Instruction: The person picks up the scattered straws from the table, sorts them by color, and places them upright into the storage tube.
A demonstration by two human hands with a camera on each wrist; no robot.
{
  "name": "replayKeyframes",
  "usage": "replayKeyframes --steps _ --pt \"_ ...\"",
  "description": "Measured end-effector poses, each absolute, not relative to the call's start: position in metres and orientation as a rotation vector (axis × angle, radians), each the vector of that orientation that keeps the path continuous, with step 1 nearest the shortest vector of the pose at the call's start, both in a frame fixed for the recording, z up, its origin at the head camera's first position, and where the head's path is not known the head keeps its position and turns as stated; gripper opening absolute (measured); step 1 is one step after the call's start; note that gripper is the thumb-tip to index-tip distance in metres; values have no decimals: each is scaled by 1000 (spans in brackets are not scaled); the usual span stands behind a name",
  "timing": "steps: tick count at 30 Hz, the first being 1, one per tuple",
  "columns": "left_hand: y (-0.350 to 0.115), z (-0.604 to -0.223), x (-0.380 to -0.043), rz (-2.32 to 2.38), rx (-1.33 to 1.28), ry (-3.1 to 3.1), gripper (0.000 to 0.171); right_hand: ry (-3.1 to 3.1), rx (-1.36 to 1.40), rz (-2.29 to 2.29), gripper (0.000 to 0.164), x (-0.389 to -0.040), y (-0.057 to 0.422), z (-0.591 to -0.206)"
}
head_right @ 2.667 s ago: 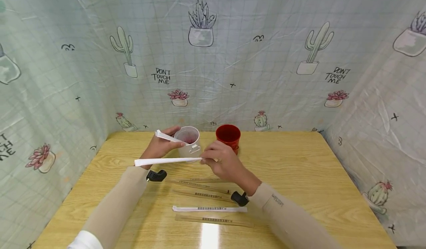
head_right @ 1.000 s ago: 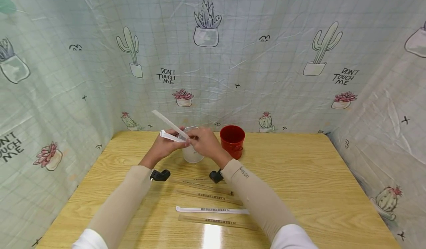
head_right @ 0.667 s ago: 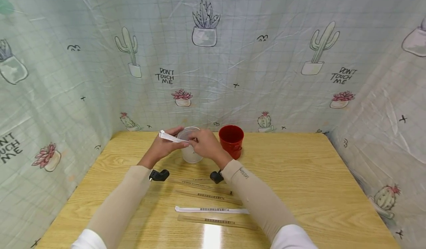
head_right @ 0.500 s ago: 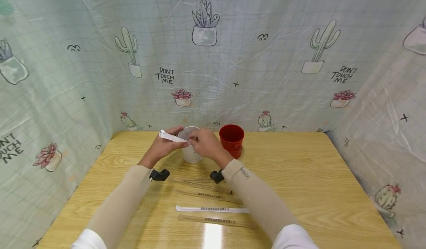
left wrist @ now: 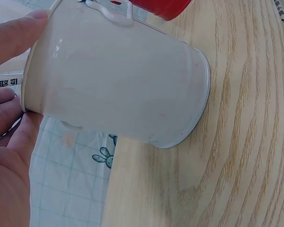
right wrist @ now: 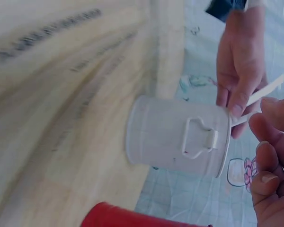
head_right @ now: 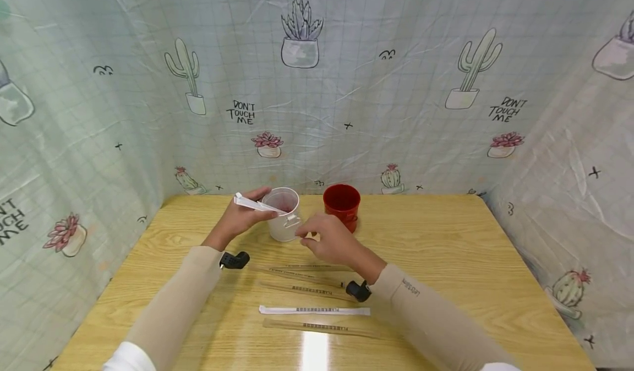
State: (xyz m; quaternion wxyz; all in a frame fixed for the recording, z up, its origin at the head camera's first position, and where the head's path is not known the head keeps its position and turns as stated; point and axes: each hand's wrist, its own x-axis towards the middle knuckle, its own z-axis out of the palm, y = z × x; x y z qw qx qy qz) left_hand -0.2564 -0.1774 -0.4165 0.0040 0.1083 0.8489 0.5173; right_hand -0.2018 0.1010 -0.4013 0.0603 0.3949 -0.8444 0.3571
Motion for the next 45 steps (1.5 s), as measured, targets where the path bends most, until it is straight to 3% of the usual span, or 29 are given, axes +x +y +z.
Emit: replayKeyframes --steps 21,45 --pt "-180 -419 -261 1581 346 2680 78 -2848 1349 1036 18 -140 180 -461" --pt "-181 -419 -258 1581 356 2668 79 -3043 1508 523 17 -125 174 -465"
